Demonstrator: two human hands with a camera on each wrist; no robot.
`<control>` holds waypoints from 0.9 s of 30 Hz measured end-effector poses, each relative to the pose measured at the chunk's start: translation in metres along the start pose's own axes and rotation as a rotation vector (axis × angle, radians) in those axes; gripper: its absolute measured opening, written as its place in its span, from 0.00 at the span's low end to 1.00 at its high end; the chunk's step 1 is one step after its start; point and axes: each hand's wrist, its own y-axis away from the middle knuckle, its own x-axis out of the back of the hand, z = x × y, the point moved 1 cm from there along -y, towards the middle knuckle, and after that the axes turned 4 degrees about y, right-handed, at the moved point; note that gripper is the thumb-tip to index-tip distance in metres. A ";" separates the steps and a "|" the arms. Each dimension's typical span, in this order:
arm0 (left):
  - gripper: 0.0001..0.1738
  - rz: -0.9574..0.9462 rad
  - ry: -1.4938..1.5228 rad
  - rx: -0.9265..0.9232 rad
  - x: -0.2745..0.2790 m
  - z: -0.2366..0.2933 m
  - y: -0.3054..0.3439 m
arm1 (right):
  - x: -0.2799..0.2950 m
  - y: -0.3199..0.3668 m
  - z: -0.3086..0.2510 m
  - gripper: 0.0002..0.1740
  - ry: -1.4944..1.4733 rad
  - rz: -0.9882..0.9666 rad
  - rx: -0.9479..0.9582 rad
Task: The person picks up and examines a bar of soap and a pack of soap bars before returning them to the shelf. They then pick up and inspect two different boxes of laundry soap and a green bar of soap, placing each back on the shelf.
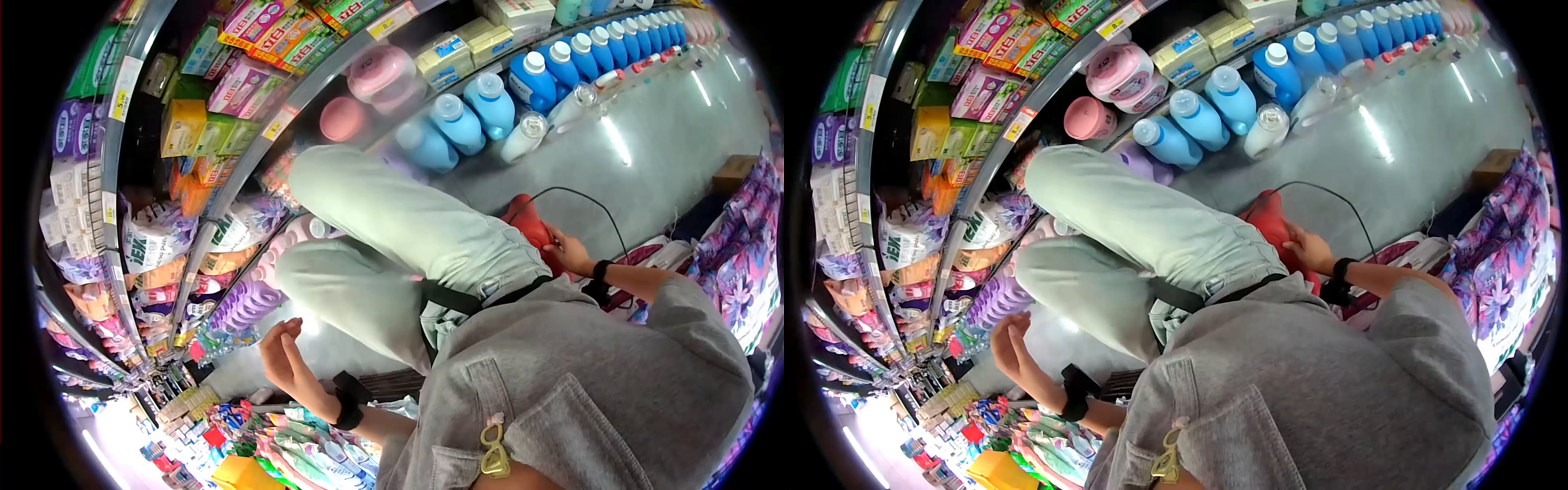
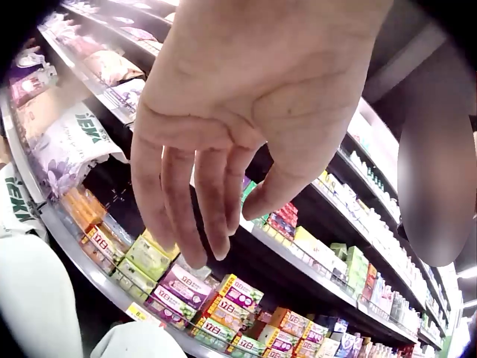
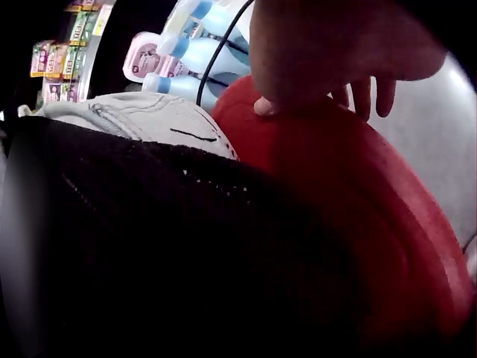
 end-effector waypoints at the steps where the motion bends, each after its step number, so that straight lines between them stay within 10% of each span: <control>1: 0.10 0.010 0.001 -0.003 0.002 0.001 0.000 | 0.001 0.000 0.000 0.35 0.004 -0.002 -0.007; 13: 0.10 0.054 0.204 -0.012 -0.001 -0.032 -0.022 | 0.003 0.000 0.008 0.44 -0.216 0.137 -0.085; 27: 0.14 -0.063 0.335 0.292 -0.023 -0.132 -0.117 | 0.016 -0.005 -0.007 0.29 -0.123 0.130 -0.015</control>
